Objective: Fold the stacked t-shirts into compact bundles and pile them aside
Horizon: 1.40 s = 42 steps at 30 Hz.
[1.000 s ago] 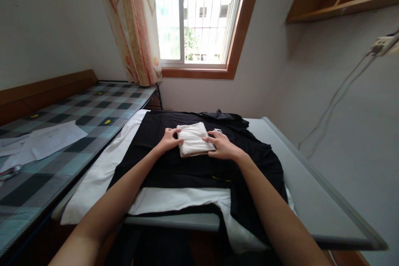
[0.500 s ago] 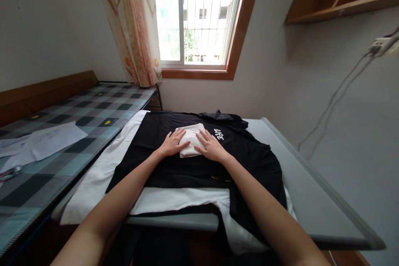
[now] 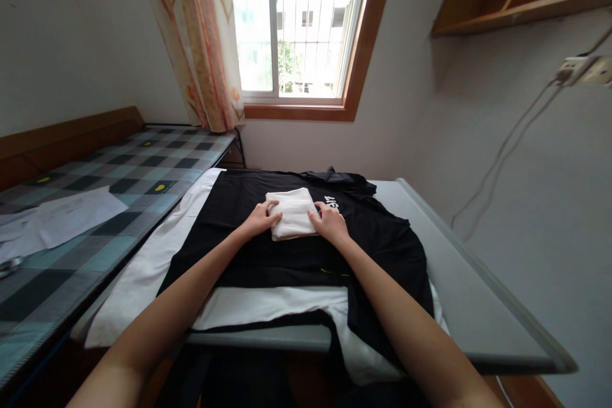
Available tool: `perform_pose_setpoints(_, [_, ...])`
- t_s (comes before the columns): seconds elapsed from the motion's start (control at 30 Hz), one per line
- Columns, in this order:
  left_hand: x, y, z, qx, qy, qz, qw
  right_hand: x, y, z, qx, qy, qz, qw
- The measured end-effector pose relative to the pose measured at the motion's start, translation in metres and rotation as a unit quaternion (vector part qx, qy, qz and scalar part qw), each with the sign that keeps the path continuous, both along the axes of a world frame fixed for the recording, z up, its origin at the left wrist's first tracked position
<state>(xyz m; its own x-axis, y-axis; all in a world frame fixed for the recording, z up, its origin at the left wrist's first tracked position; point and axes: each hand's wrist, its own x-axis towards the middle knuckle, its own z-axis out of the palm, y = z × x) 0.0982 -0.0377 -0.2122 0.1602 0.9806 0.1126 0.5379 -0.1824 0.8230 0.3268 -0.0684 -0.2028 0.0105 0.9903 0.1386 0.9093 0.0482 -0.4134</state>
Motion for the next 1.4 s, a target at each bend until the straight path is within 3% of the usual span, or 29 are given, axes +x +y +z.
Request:
perform_pose_setpoints(0.1, [0.001,-0.003,0.007,-0.085,-0.157,-0.002,0.984,0.001,0.000,0.000,0.000,0.014,0.001,1.000])
perform_pose_setpoints(0.23, [0.002,-0.009,0.015,-0.222,-0.325,-0.011,0.919,0.003,0.000,-0.001,0.004,0.046,-0.005,0.999])
perform_pose_setpoints(0.3, [0.003,-0.012,0.017,-0.235,-0.357,-0.007,0.904,0.004,0.001,-0.002,0.011,0.070,-0.010,0.997])
perform_pose_setpoints(0.37, [0.005,-0.013,0.018,-0.211,-0.353,0.013,0.911,0.005,0.003,-0.004,0.024,0.101,-0.020,0.994])
perform_pose_setpoints(0.47, [0.005,-0.008,0.031,-0.107,-0.293,0.034,0.950,0.007,0.006,-0.006,0.054,0.139,-0.037,0.988])
perform_pose_setpoints(0.53, [0.003,0.001,0.052,-0.005,-0.209,0.027,0.978,0.009,0.007,-0.008,0.071,0.152,-0.042,0.985])
perform_pose_setpoints(0.6, [0.003,0.010,0.081,0.107,-0.066,0.016,0.992,0.011,0.009,-0.011,0.078,0.162,-0.043,0.983])
perform_pose_setpoints(0.67, [0.007,0.015,0.107,0.237,0.105,0.000,0.966,0.014,0.011,-0.013,0.085,0.178,-0.041,0.979])
perform_pose_setpoints(0.73, [0.017,0.010,0.121,0.330,0.248,-0.031,0.910,0.017,0.015,-0.014,0.107,0.209,-0.043,0.971])
perform_pose_setpoints(0.83, [0.041,-0.014,0.106,0.389,0.390,-0.095,0.829,0.023,0.023,-0.014,0.173,0.291,-0.056,0.939])
perform_pose_setpoints(0.9, [0.056,-0.035,0.080,0.377,0.437,-0.157,0.801,0.027,0.028,-0.013,0.212,0.341,-0.057,0.914])
perform_pose_setpoints(0.97, [0.066,-0.049,0.054,0.333,0.448,-0.250,0.792,0.029,0.030,-0.011,0.233,0.359,-0.049,0.902])
perform_pose_setpoints(1.07, [0.068,-0.054,0.035,0.287,0.389,-0.265,0.834,0.026,0.027,-0.008,0.246,0.320,-0.020,0.915])
perform_pose_setpoints(1.2, [0.055,-0.033,0.032,0.257,0.263,-0.136,0.920,0.017,0.020,-0.005,0.218,0.201,0.075,0.952])
perform_pose_setpoints(1.27, [0.045,-0.021,0.024,0.249,0.224,-0.099,0.937,0.012,0.019,-0.006,0.178,0.134,0.116,0.968])
perform_pose_setpoints(1.4, [0.029,-0.006,-0.001,0.178,0.223,-0.118,0.951,0.009,0.018,-0.013,0.051,0.005,0.170,0.984])
